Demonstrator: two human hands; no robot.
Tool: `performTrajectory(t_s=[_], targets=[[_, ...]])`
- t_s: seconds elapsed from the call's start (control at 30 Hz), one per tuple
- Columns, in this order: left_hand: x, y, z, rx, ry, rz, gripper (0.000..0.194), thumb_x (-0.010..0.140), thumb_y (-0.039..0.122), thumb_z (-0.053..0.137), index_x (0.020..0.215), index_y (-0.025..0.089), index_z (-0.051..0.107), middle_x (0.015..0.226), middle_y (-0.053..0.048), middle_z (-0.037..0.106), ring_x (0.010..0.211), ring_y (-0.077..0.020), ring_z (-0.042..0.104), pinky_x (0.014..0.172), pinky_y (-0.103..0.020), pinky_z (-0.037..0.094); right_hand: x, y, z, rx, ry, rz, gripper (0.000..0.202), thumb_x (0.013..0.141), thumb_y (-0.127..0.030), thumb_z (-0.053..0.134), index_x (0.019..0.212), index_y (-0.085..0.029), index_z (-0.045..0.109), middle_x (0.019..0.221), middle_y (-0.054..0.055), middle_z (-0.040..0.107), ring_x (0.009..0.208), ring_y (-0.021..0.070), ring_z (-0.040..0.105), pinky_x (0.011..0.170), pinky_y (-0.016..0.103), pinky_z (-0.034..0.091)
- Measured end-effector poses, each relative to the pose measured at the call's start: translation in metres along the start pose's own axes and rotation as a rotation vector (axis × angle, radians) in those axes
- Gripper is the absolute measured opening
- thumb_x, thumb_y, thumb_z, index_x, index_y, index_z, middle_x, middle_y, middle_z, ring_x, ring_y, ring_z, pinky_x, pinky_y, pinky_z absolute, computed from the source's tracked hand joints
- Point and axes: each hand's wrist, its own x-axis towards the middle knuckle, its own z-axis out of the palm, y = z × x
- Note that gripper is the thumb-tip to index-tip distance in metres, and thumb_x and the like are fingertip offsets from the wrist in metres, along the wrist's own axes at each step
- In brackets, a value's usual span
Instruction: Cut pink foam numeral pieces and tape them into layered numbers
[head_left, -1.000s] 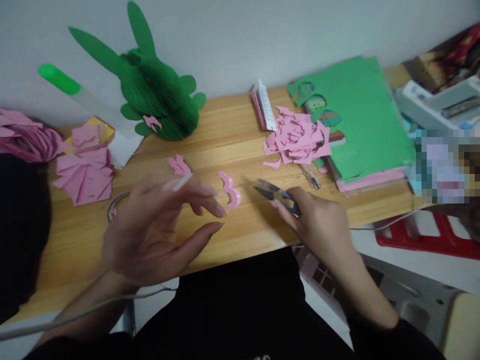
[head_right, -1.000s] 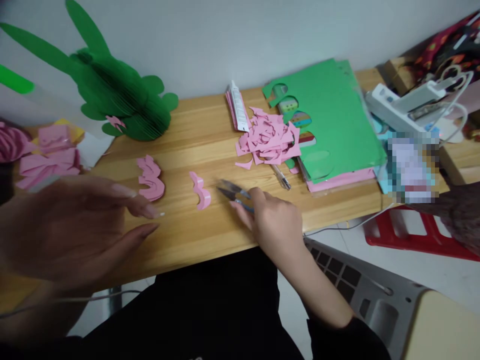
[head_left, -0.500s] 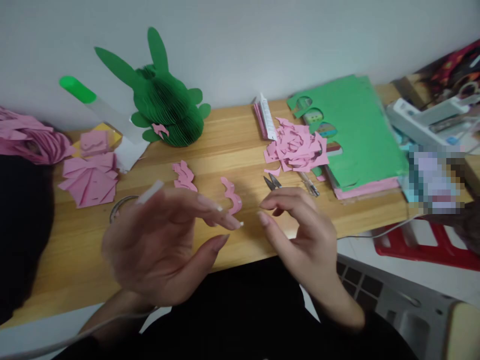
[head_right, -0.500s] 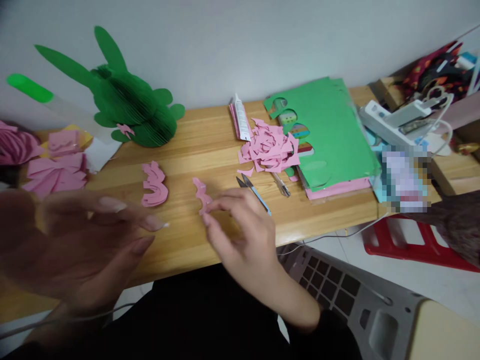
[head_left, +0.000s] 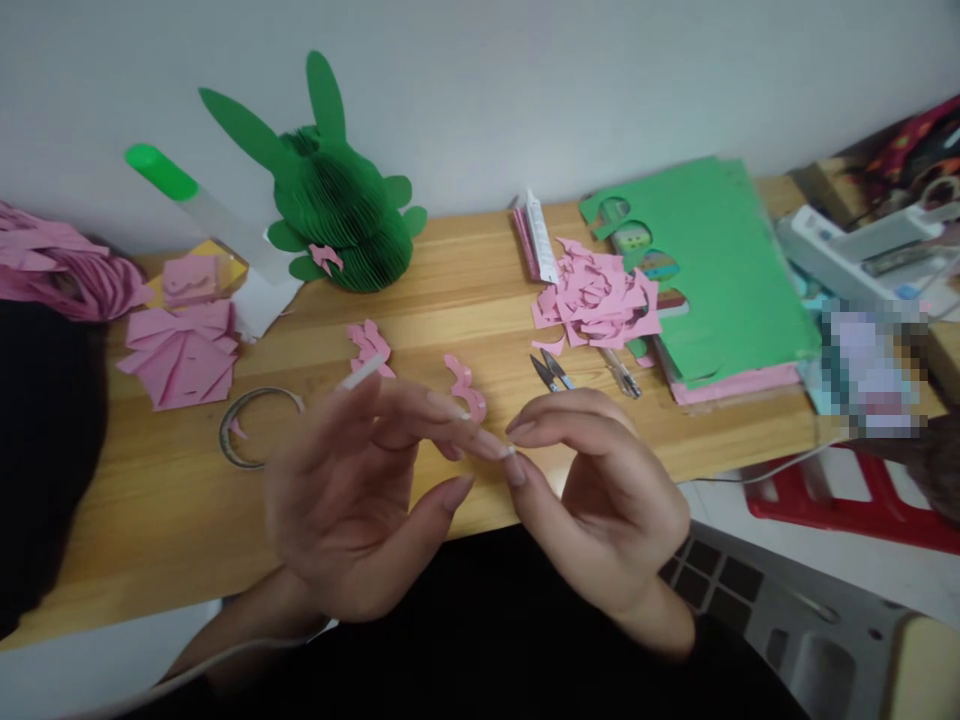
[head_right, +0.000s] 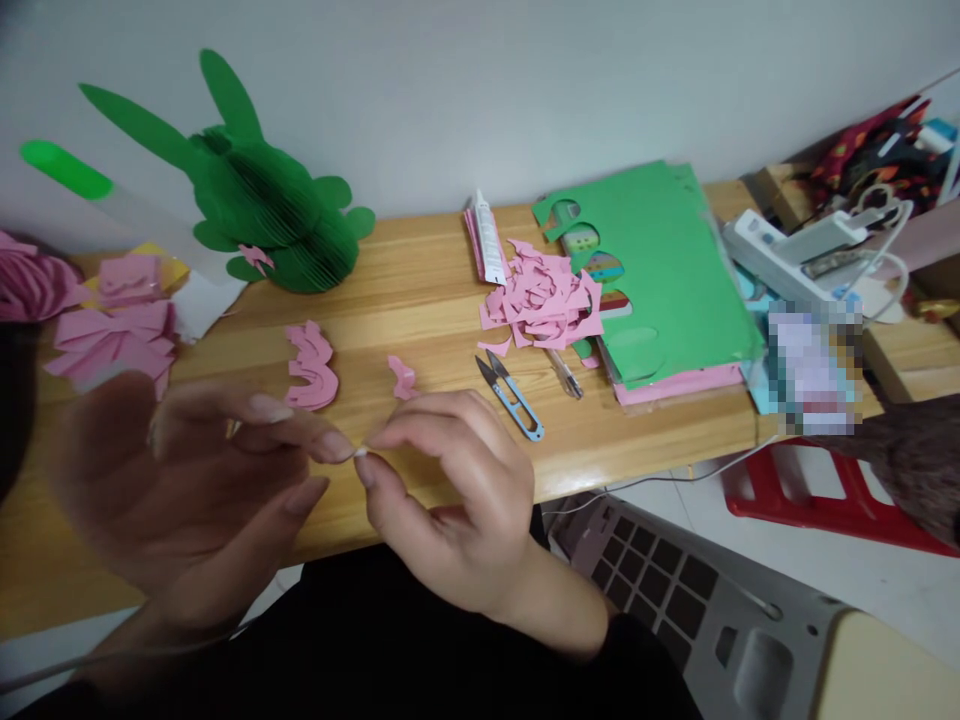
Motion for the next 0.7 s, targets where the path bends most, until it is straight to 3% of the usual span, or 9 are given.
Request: performTrajectory(t_s=[0.33,0.57,0.7], targets=[[-0.0029,-0.0066,0.0062,-0.017,0.045,0.043,0.085,0.064,-0.015,0.064,0.139,0.024,0.053,0.117,0.003,0.067,0.086,-0.0092,0.072,0.087,-0.023,0.063,0.0009,-0.0013,-0.0021,-0.025,-0.007,-0.027,0.025,0.081,-0.002,0.064,0.098,-0.021,0.068,0.086,0.004,0.069,0.080,0.0199,0.066,0.070,0.038,0.056],[-0.0020,-0.0049,0.0038,-0.049,-0.007,0.015,0.085,0.066,-0.018,0.062,0.141,0.020,0.049,0.121,0.000,0.063,0.092,-0.0093,0.072,0.086,-0.021,0.061,0.0028,-0.0008,-0.0023,-0.048,-0.004,-0.041,0.024,0.080,-0.004,0.067,0.097,-0.021,0.069,0.086,0.004,0.070,0.079,0.0204,0.066,0.069,0.038,0.058],[-0.0018,-0.0042,0.0023,-0.004,-0.025,-0.004,0.085,0.068,-0.016,0.063,0.141,0.025,0.050,0.118,0.001,0.062,0.087,-0.0085,0.072,0.081,-0.021,0.062,0.0024,-0.0004,-0.0031,-0.044,-0.005,-0.055,0.025,0.079,-0.003,0.067,0.097,-0.020,0.069,0.085,0.005,0.069,0.078,0.0197,0.066,0.068,0.037,0.057]])
